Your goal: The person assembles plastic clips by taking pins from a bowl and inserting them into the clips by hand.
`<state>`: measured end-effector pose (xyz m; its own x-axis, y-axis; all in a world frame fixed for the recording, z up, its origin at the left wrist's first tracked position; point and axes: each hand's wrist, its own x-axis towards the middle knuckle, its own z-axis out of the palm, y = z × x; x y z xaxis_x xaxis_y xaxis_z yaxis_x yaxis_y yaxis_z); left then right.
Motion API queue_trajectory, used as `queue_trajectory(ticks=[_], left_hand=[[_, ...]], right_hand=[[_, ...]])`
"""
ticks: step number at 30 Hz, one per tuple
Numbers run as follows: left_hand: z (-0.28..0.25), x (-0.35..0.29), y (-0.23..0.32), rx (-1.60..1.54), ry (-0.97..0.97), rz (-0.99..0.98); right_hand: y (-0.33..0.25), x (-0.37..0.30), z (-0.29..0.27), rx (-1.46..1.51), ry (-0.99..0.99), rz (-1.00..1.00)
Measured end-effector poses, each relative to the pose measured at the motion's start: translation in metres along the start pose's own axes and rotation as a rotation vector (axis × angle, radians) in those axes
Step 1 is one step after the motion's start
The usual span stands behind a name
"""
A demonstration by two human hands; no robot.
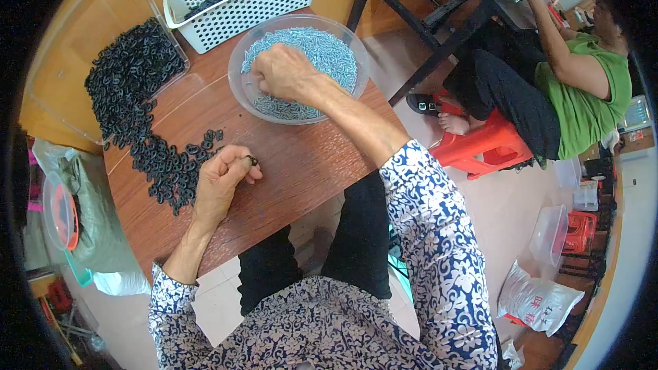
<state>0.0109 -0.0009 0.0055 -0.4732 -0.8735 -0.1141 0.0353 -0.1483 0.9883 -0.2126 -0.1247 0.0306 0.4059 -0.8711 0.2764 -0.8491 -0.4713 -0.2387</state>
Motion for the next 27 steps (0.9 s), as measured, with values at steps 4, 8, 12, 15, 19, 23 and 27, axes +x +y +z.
queue_trajectory(ticks=[4,8,12,15,19,23,27], left_hand=[[0.000,-0.001,0.000,0.010,-0.001,0.001],[-0.001,-0.001,-0.001,0.006,-0.021,0.002],[-0.001,0.000,-0.002,0.016,-0.022,0.006],[0.001,0.000,-0.001,0.020,-0.010,0.007],[0.001,-0.001,0.001,0.010,0.013,-0.014],[0.002,0.000,0.002,0.038,-0.007,-0.009],[0.002,0.000,0.001,0.026,-0.006,-0.001]], right_hand=[[0.000,-0.002,-0.004,0.275,0.032,0.143],[0.005,-0.002,-0.009,0.221,0.085,0.148],[-0.001,-0.002,-0.009,0.301,-0.010,0.125],[-0.007,0.001,-0.002,0.269,-0.013,-0.021],[-0.018,0.004,0.004,0.228,-0.045,-0.109],[-0.018,0.007,0.003,0.110,-0.077,-0.176],[-0.020,0.014,0.004,-0.011,-0.078,-0.277]])
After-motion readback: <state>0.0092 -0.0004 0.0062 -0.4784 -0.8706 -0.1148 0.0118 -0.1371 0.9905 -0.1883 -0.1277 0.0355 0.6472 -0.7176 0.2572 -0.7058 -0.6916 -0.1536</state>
